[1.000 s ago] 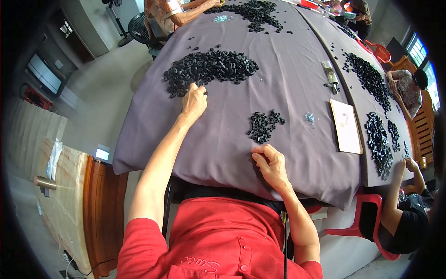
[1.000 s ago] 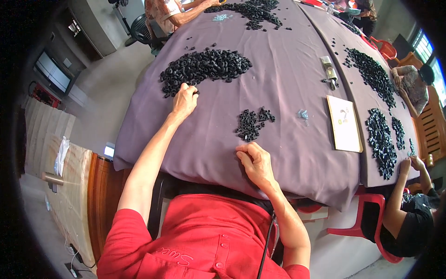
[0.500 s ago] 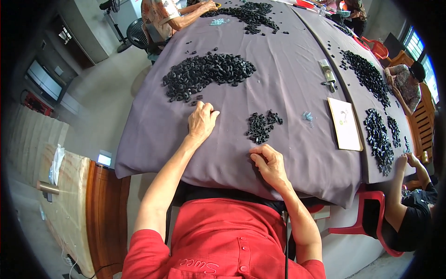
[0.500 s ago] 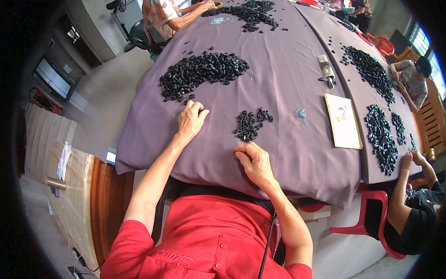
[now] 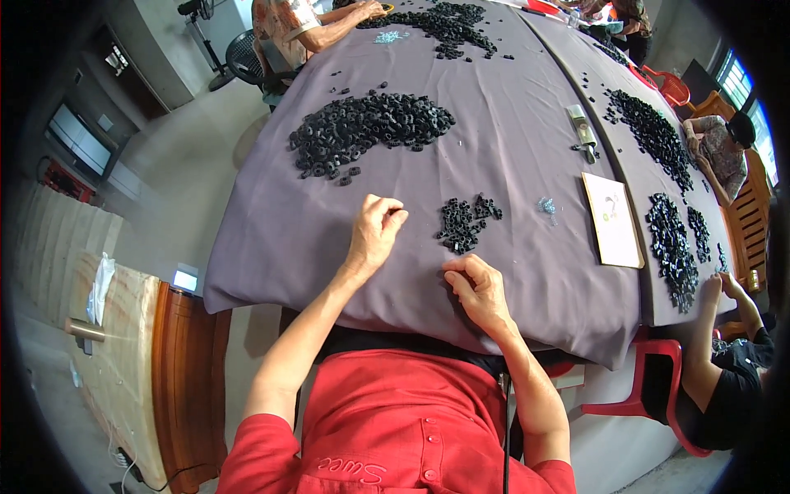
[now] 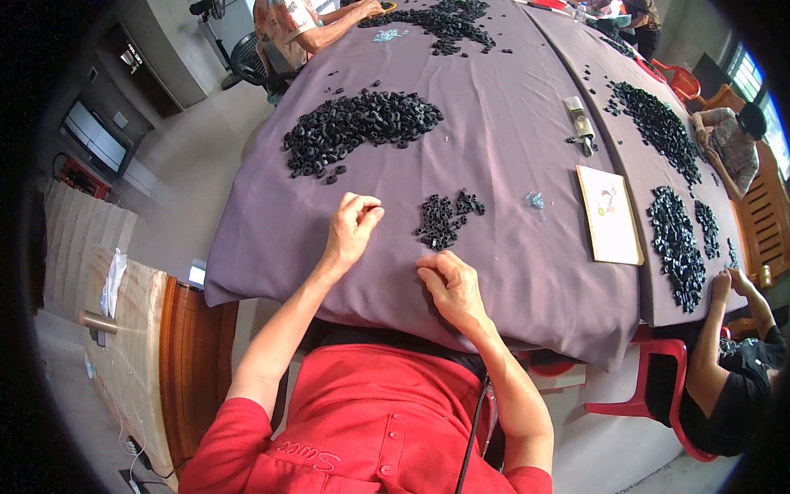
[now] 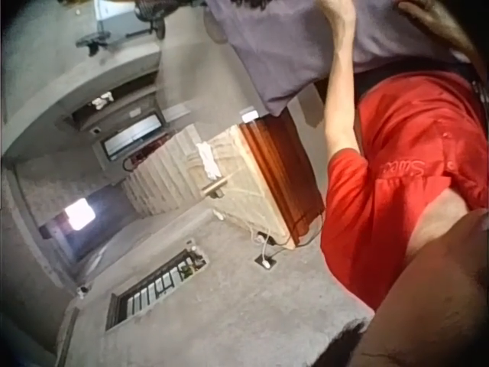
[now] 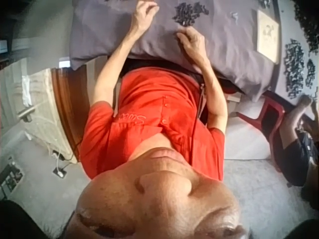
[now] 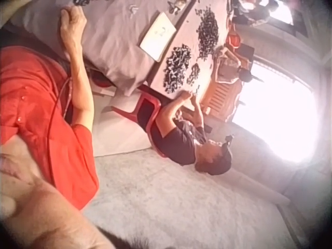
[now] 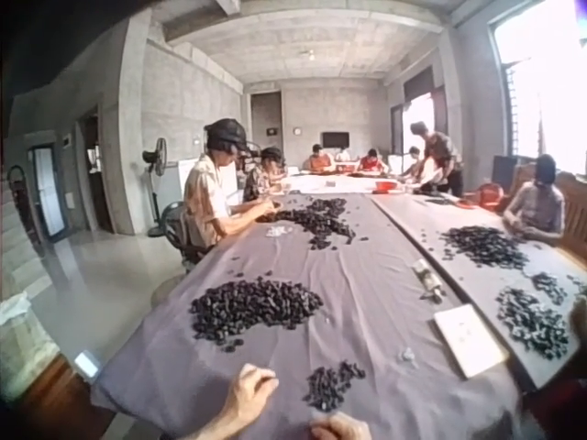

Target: The person picks up a black plastic part and a metal screw by hand, fits the screw into the part, and places the assembled piece onto the table. After repeating this process, the person clears a space on the table and pours a bag of metal screws onto the surface.

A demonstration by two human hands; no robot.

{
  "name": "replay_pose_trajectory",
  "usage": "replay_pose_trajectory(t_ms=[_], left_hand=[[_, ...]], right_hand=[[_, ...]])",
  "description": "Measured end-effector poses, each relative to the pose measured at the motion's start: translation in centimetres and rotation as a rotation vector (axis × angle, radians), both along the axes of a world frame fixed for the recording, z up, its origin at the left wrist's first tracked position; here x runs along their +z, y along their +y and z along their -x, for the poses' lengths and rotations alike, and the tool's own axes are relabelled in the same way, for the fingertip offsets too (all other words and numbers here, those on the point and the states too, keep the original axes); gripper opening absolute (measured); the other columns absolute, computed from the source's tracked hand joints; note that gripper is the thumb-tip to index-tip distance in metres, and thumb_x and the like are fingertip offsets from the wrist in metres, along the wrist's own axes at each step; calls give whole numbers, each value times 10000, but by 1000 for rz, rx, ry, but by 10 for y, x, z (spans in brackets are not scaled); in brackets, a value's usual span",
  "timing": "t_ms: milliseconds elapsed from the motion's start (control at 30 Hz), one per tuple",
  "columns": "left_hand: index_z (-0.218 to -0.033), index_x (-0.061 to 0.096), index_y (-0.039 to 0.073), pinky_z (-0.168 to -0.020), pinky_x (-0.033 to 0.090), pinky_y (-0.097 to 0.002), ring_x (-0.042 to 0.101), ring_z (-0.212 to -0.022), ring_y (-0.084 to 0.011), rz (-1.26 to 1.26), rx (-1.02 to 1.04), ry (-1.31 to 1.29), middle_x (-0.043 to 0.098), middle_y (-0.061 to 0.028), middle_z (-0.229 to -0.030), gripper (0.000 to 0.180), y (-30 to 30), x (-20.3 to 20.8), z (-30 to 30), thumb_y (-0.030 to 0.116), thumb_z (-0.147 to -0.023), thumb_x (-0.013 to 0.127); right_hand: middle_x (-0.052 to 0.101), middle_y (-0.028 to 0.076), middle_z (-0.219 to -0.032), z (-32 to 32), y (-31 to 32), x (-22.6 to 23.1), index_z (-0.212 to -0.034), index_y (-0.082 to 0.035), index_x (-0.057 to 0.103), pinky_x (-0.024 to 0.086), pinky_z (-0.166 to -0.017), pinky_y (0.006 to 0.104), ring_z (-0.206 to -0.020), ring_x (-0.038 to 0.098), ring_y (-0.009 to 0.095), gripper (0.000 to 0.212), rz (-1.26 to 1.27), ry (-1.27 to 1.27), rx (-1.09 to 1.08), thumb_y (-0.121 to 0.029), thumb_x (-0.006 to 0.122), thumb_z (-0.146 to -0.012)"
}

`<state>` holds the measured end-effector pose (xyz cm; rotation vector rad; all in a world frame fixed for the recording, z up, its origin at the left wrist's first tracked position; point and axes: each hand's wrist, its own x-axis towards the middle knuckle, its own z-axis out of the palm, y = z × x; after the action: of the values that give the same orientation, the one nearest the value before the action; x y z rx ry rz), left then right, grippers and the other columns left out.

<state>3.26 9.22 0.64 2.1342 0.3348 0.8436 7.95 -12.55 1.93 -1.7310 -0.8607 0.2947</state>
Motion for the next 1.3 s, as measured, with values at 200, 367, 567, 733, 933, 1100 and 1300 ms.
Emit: replay_pose_trajectory(t_ms=[200, 367, 567, 733, 933, 1100, 1300], left_hand=[[-899, 617, 13, -590, 467, -296, 551, -637, -156, 18, -30, 2, 534, -67, -830, 133, 8, -7, 9, 98, -810, 669], [-985, 618, 21, -592, 472, -232, 571, -663, -90, 231, -66, -30, 554, -19, -869, 152, 3, -4, 12, 126, -875, 619], [-1028, 626, 24, -579, 481, -212, 589, -689, -86, 500, -266, -100, 570, -15, -891, 155, -44, 16, 9, 101, -906, 570], [-1049, 632, 21, -632, 504, -211, 595, -724, -84, 475, -257, -78, 575, -9, -909, 169, -49, -9, 18, 65, -899, 568], [-1025, 632, 21, -631, 495, -211, 588, -711, -83, 525, -243, -70, 585, -4, -884, 154, -50, -12, 18, 53, -883, 581], [-989, 635, 24, -613, 470, -217, 568, -674, -88, 471, -232, -59, 599, -11, -857, 136, -52, -11, 17, 49, -859, 602], [-1016, 626, 21, -627, 482, -209, 563, -689, -72, 221, -221, -32, 580, -11, -870, 154, -52, -8, 17, 29, -867, 588]], right_hand=[[584, 54, -763, -1, 0, -5, -912, 6, 626, 458, -549, 241, -607, 558, 103, 89, -9, -54, 8, -19, 595, -832], [579, 36, -749, -3, 0, -6, -906, 2, 628, 450, -527, 224, -590, 547, 84, 81, -26, -52, 16, -23, 598, -835], [576, 55, -703, -4, -6, 1, -889, -3, 639, 454, -543, 244, -579, 549, 106, 73, -44, 108, -64, -21, 608, -826], [569, 3, -674, -25, -18, 6, -894, -4, 639, 410, -532, 211, -577, 495, 55, 70, -96, 120, -282, -13, 603, -835], [567, 76, -774, -37, -18, 7, -884, -18, 616, 453, -601, 287, -627, 543, 169, 81, 51, -283, -261, -30, 620, -805], [550, 117, -811, -44, -5, 2, -854, -30, 601, 466, -650, 363, -733, 569, 286, 85, 166, -365, -186, -32, 623, -772], [552, 116, -827, -42, 4, -4, -853, -34, 598, 465, -699, 383, -797, 566, 293, 79, 211, -526, -162, -37, 615, -776]])
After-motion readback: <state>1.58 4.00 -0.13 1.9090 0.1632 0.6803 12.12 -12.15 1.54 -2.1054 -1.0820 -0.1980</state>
